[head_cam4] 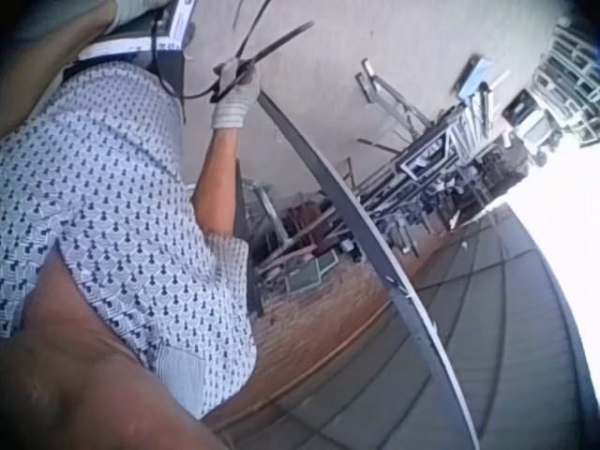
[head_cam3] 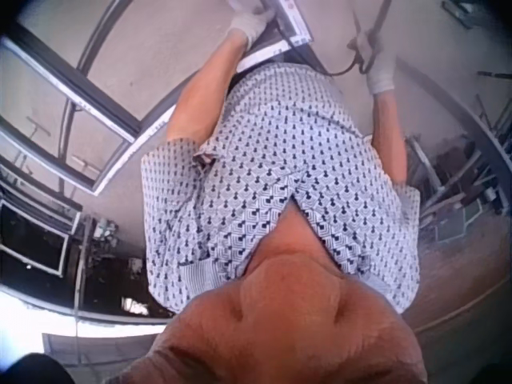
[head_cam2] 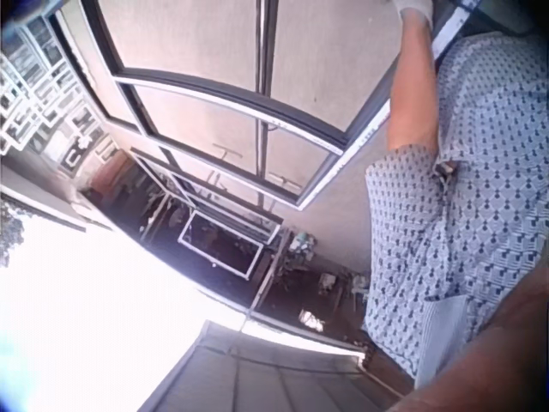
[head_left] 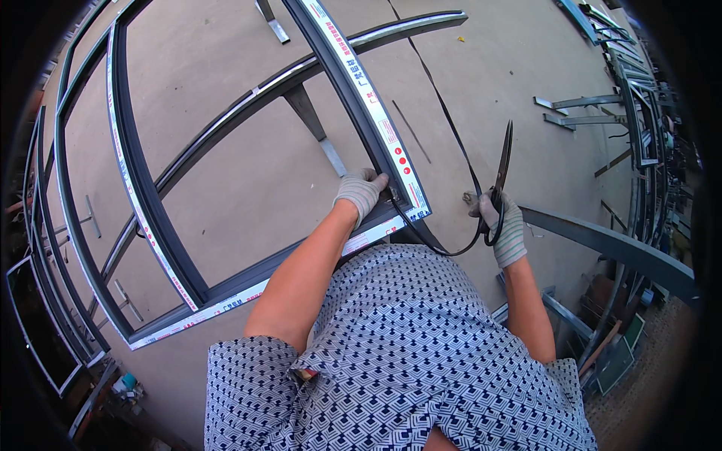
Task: The person inserts a black rubber seal into the groove of a metal window frame using pliers. They work along the frame edges, pressing the seal into place and trimming excess material.
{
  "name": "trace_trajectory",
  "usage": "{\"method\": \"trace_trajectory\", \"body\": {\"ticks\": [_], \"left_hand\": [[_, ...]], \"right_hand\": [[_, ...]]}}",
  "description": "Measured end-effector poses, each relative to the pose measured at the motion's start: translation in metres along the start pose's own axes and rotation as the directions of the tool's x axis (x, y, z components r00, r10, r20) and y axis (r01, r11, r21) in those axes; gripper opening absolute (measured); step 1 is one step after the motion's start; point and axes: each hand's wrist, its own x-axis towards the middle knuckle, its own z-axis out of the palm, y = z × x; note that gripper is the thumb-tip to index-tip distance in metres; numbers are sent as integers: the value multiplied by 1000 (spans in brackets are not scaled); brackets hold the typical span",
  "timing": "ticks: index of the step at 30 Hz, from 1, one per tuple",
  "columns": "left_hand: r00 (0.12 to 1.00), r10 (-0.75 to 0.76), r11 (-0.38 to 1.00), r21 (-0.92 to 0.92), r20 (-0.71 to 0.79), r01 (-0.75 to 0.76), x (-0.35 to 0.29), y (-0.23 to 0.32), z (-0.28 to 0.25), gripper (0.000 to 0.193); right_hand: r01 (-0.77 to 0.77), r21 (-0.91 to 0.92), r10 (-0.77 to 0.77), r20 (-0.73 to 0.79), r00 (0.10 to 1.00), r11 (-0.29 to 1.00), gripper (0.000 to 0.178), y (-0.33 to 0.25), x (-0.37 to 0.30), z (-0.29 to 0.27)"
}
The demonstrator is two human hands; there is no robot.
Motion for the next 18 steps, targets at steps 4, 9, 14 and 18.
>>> {"method": "trace_trajectory", "body": {"ticks": [4,9,14,18], "left_hand": [[999,-7,1000,-30,32,8,6,3,-1,43],[992,11,993,115,127,-26,4,3,-3,46],[989,-7,981,190,149,-22,10,8,-1,48],[982,-9,984,177,191,-25,2,16,-5,51]], "right_hand": [[-36,-42,36,-5,999,998,21,2,0,-1],[-26,-138,28,18,999,990,19,-4,-2,4],[-104,-152,114,53,992,983,17,-4,-9,16],[-33,-173,51,105,993,984,18,6,-15,17]]}}
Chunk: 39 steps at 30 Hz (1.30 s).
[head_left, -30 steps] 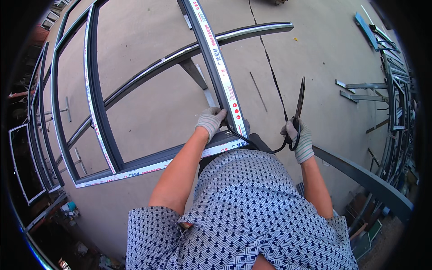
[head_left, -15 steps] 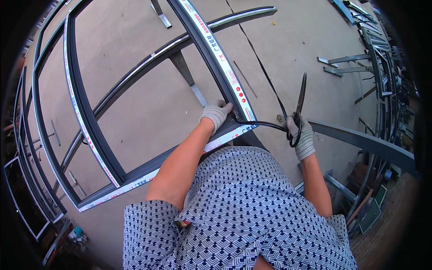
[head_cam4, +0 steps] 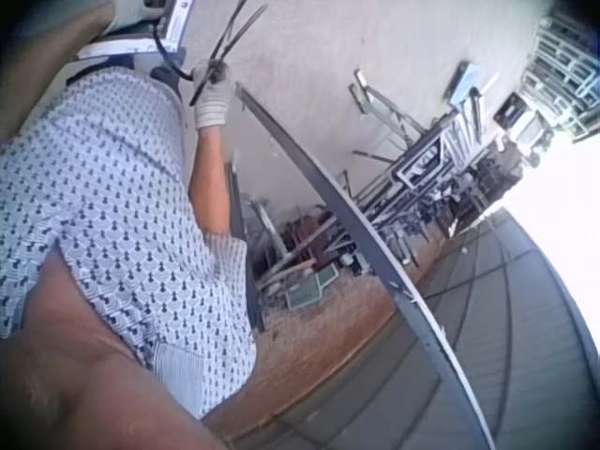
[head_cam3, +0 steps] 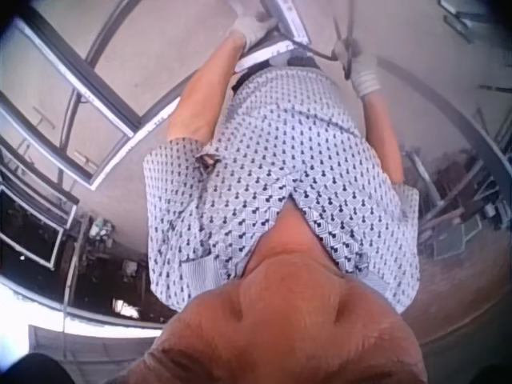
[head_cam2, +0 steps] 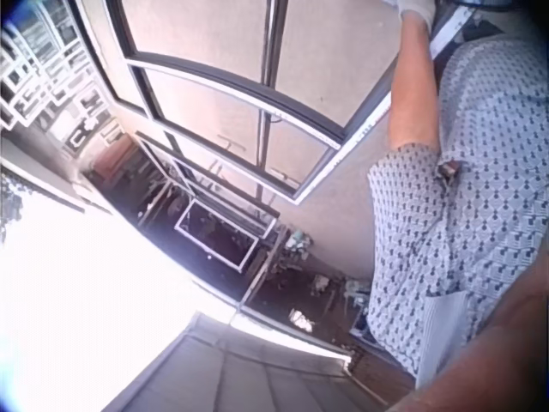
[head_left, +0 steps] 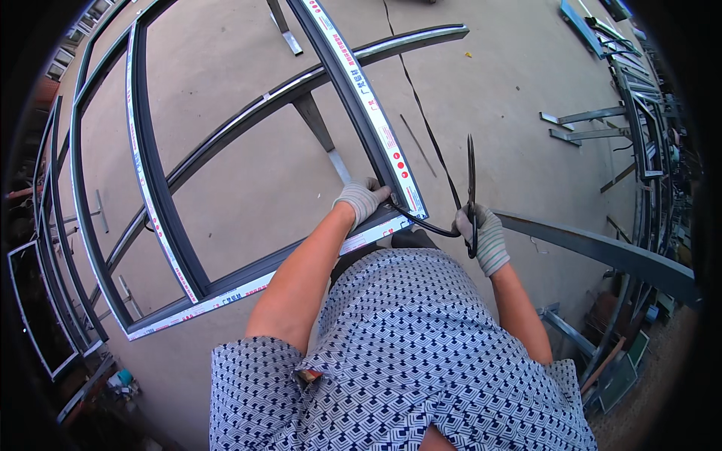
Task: The person inserts a black rubber seal into the groove of a metal window frame using pliers. They work along the frame edges, pressing the seal into place and trimming excess material.
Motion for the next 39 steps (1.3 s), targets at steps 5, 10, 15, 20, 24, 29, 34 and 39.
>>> {"method": "trace_trajectory", "body": {"ticks": [5,10,15,20,24,29,34,39], "left_hand": [[999,-16,999,-27,40,17,-3,-6,-12,42],[1000,7,994,-105,9,-6,-3,-10,-35,39],[999,28,962,-271,-25,-34,0,-5,-70,33],[988,15,934,-350,-157,-70,-2,6,-132,34],[957,-35,884,-456,-286,-104,4,0,-191,35],[877,-67,841,-500,-477,-208,-4,4,-241,35],[787,-114,878,-433,-607,-207,6,11,-248,43],[808,-111,912,-383,-579,-150,8,13,-198,49]], "right_hand": [[24,5,-24,41,999,1000,20,-2,-1,10],[23,16,-24,64,998,1000,19,-11,-2,24],[81,-4,-80,98,992,997,18,-32,1,31],[68,27,-71,157,985,997,18,-60,-1,46],[98,30,-102,196,975,995,20,-71,-3,65],[160,64,-170,183,968,985,9,-84,-12,94],[178,-3,-173,230,958,984,9,-89,-14,97],[149,5,-148,178,973,989,9,-76,-12,88]]}}
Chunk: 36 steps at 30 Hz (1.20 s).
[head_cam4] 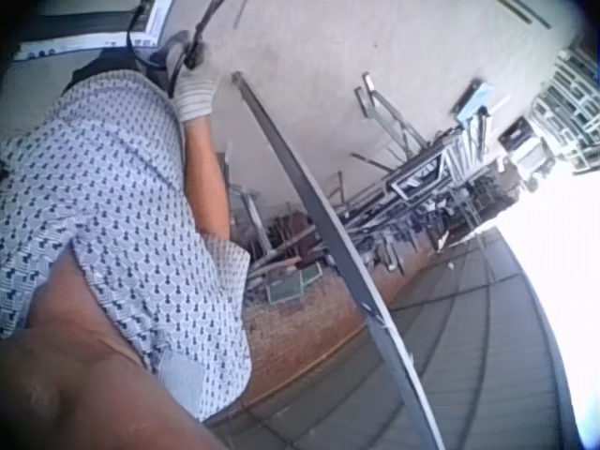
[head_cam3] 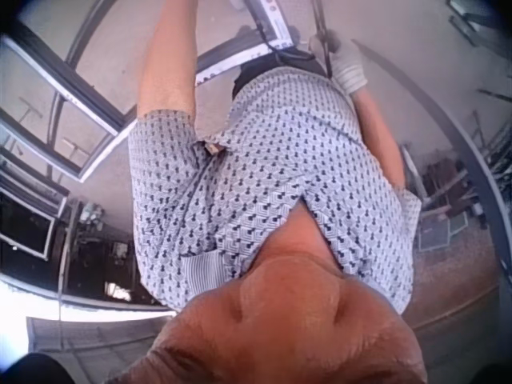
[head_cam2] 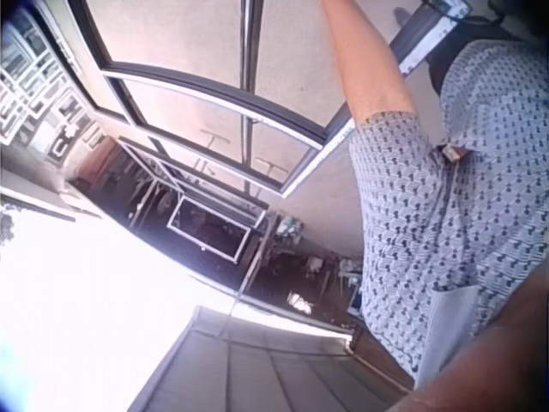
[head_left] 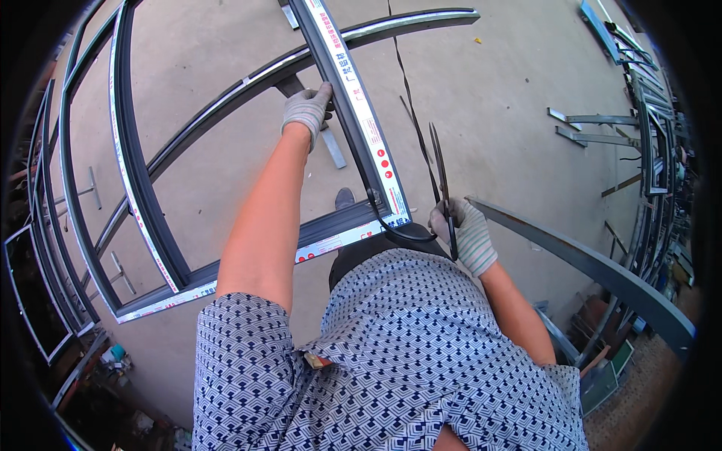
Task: The person inserts a black rubber seal into the groove of a metal window frame using pliers. They work along the frame edges, pressing the seal into place and trimming excess material.
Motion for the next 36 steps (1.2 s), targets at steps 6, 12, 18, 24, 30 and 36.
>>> {"method": "trace_trajectory", "body": {"ticks": [6,12,18,24,30,36], "left_hand": [[901,-39,891,423,433,-164,-73,-36,33,62],[776,-210,876,467,595,-121,-114,-34,69,57],[771,-186,900,421,609,-116,-112,-54,82,46],[810,-153,862,478,566,-171,-113,-55,97,44],[800,-131,878,444,585,-181,-118,-48,100,43],[835,-57,891,405,547,-204,-125,-43,95,38]], "right_hand": [[-88,-7,88,-45,995,996,20,26,13,-37],[-87,-17,86,-68,994,996,23,31,16,-55],[-96,-8,95,-68,993,995,23,26,14,-51],[-62,-3,62,-67,996,998,16,20,12,-51],[-77,-42,74,-66,995,996,21,25,12,-56],[-94,-52,90,-80,993,994,25,21,11,-61]]}}
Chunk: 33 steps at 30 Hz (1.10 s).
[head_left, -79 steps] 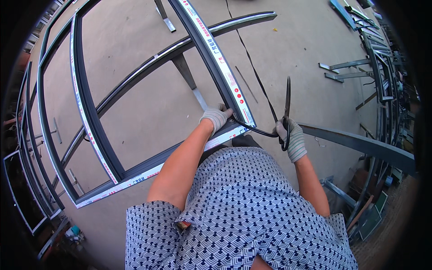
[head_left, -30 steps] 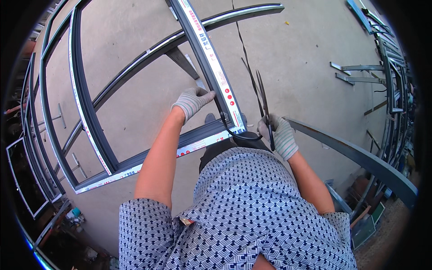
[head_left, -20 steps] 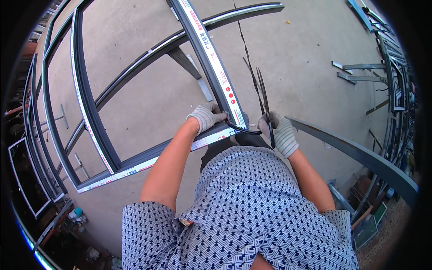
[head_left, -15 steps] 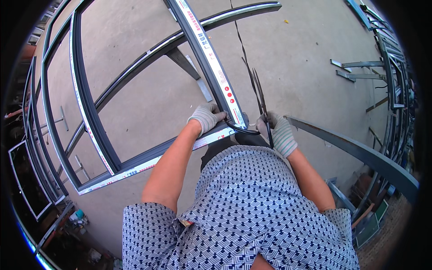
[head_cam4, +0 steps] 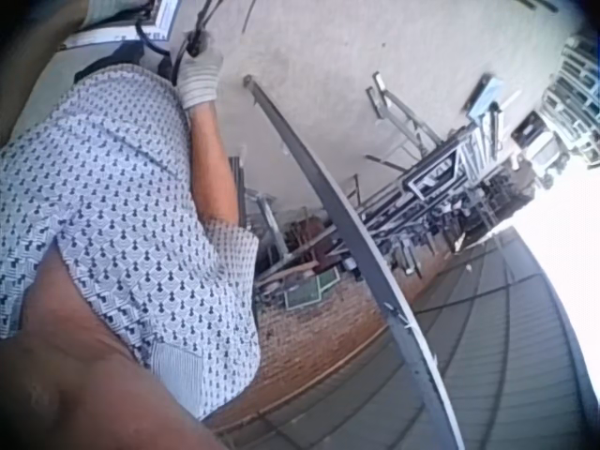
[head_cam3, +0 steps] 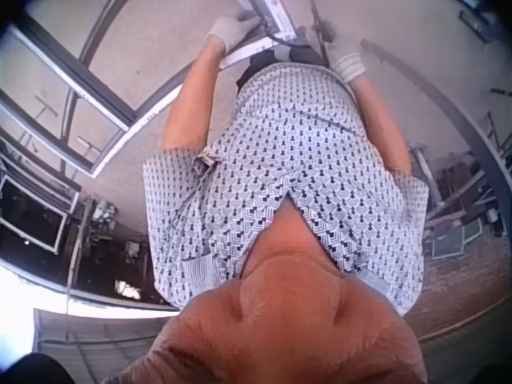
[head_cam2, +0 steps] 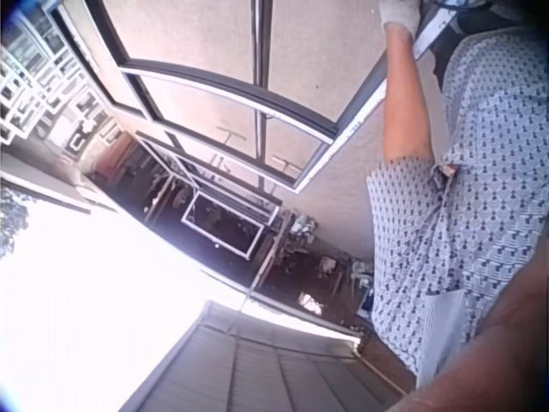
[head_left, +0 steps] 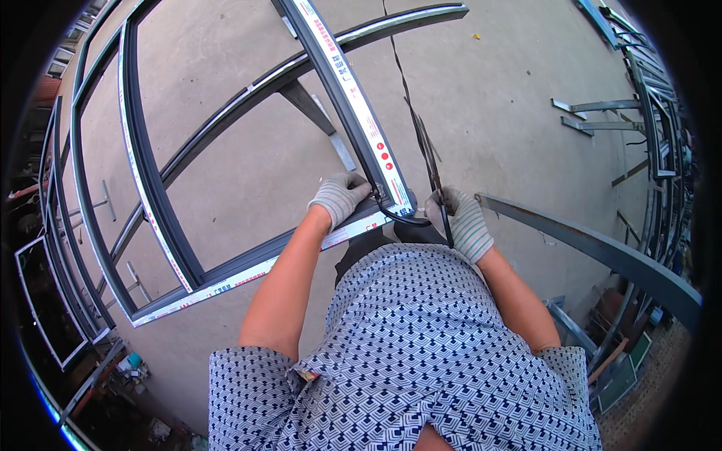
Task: The person inserts a black rubber seal into the groove of a metal window frame using pliers. They work along the frame edges, pressing the seal into place and trimming excess material.
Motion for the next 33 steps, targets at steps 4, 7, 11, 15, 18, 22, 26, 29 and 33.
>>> {"method": "trace_trajectory", "body": {"ticks": [4,7,11,15,18,22,26,29,33], "left_hand": [[1000,-7,998,60,-10,8,-9,11,-3,38],[1000,-9,992,125,-26,12,-15,14,1,36],[987,81,953,299,-138,-36,-17,13,8,37],[994,-100,978,187,33,92,-13,22,3,44],[986,-122,983,150,111,105,-1,17,6,49],[974,-163,979,146,159,140,10,24,8,55],[959,-231,964,173,166,202,12,45,12,57],[963,-234,964,161,136,211,23,39,23,54],[964,-250,964,110,89,240,37,30,38,51]], "right_hand": [[0,30,-1,15,1000,1000,24,8,2,-1],[-1,26,0,43,999,1000,23,3,0,-2],[26,37,-26,11,1000,999,14,3,0,1],[9,35,-11,40,999,999,15,19,4,0],[-7,39,4,63,998,999,17,17,4,-2],[16,-18,-15,86,996,1000,23,-1,1,-7],[33,-47,-30,55,998,998,28,3,3,-9],[42,-138,-35,51,998,990,27,9,8,-11],[63,-129,-61,17,998,990,27,12,9,-15]]}}
